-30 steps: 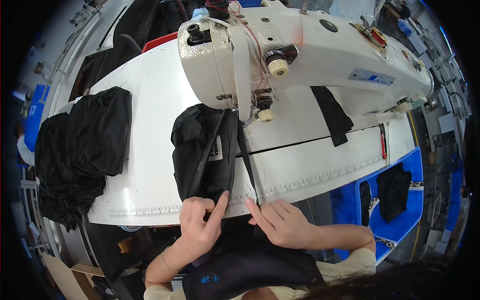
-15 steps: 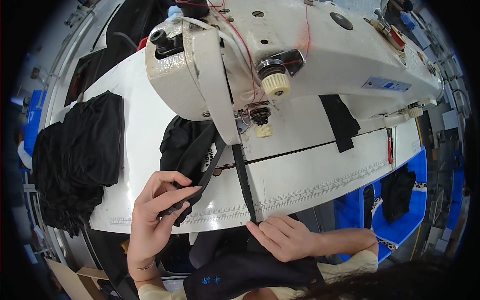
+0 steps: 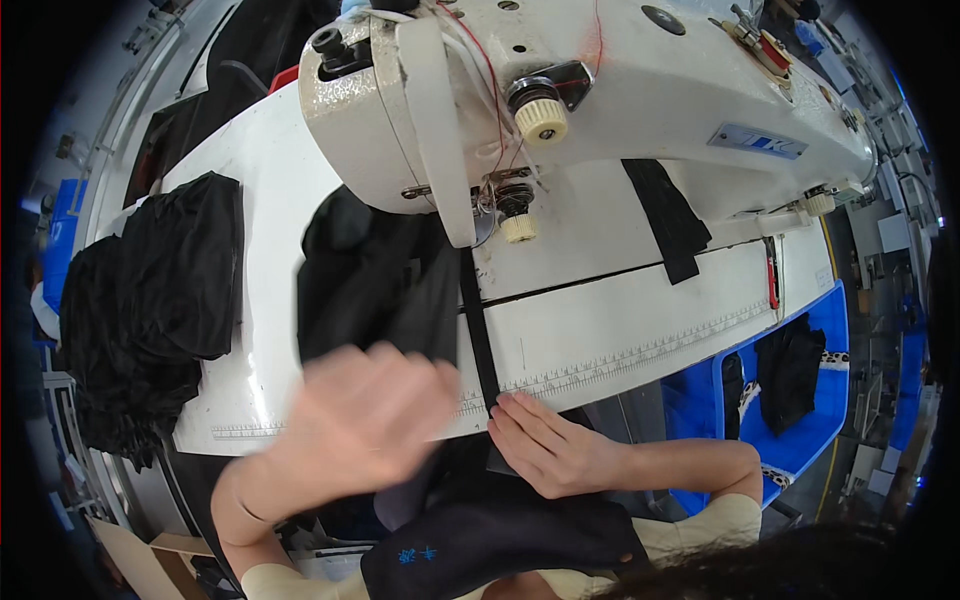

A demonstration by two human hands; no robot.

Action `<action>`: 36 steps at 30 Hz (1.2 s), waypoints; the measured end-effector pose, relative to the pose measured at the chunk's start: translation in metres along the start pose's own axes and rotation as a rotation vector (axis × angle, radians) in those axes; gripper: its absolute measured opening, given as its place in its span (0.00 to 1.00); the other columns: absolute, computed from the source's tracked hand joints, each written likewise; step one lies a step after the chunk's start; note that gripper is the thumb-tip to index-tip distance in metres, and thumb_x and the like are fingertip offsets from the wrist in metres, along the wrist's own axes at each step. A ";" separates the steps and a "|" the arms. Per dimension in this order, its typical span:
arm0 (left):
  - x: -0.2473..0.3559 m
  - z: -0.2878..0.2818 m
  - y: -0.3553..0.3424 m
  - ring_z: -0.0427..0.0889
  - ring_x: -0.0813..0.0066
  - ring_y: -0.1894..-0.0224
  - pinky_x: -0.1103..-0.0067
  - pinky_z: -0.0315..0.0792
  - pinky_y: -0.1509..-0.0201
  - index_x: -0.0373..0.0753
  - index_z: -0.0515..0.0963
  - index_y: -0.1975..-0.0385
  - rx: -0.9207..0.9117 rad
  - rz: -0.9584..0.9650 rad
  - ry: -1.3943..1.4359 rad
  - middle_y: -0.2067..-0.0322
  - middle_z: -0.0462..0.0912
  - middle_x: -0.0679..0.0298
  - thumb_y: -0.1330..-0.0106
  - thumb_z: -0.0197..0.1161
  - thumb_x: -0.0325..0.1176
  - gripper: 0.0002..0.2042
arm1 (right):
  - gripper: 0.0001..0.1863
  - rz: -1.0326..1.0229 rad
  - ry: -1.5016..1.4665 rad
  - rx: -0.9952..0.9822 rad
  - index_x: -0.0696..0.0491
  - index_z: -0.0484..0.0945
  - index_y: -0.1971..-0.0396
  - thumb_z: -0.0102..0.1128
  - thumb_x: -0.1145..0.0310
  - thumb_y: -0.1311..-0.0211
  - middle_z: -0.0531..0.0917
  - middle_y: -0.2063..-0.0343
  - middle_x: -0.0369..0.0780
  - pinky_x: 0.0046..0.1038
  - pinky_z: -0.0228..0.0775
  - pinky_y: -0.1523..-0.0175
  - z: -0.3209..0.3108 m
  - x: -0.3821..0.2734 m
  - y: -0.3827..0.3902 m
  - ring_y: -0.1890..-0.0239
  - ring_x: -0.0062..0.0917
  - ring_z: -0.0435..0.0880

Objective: Sewing a black fabric component using an industrial sewing machine.

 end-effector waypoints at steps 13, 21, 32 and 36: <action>0.050 0.079 0.039 0.74 0.70 0.67 0.78 0.71 0.65 0.28 0.79 0.65 0.171 -0.175 0.203 0.66 0.77 0.58 0.57 0.59 0.26 0.16 | 0.16 0.062 -0.118 0.060 0.64 0.77 0.62 0.51 0.70 0.46 0.78 0.59 0.49 0.37 0.69 0.42 0.002 0.010 0.005 0.52 0.39 0.78; 0.039 0.065 0.035 0.74 0.67 0.69 0.77 0.70 0.67 0.28 0.78 0.62 0.194 -0.245 0.354 0.62 0.78 0.56 0.64 0.60 0.16 0.21 | 0.16 0.041 -0.100 0.030 0.64 0.77 0.63 0.50 0.69 0.47 0.78 0.60 0.48 0.37 0.69 0.42 0.000 0.010 0.004 0.53 0.38 0.78; 0.050 0.076 0.025 0.76 0.71 0.68 0.82 0.69 0.67 0.28 0.79 0.65 0.172 -0.039 0.044 0.59 0.80 0.52 0.53 0.58 0.26 0.14 | 0.16 -0.013 -0.042 0.001 0.64 0.77 0.64 0.49 0.67 0.46 0.79 0.60 0.49 0.38 0.69 0.43 0.000 0.008 0.002 0.54 0.40 0.79; 0.050 0.078 0.028 0.75 0.72 0.69 0.82 0.69 0.67 0.28 0.79 0.65 0.156 -0.050 0.067 0.57 0.79 0.52 0.54 0.58 0.26 0.15 | 0.16 -0.021 -0.053 -0.011 0.64 0.77 0.64 0.49 0.67 0.45 0.79 0.60 0.48 0.38 0.69 0.43 0.001 0.008 0.002 0.54 0.40 0.78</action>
Point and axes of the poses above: each hand's wrist, its own y-axis away from the middle knuckle, its own z-axis out of the palm, x = y × z, the point moved 4 cm from there along -y, towards the middle knuckle
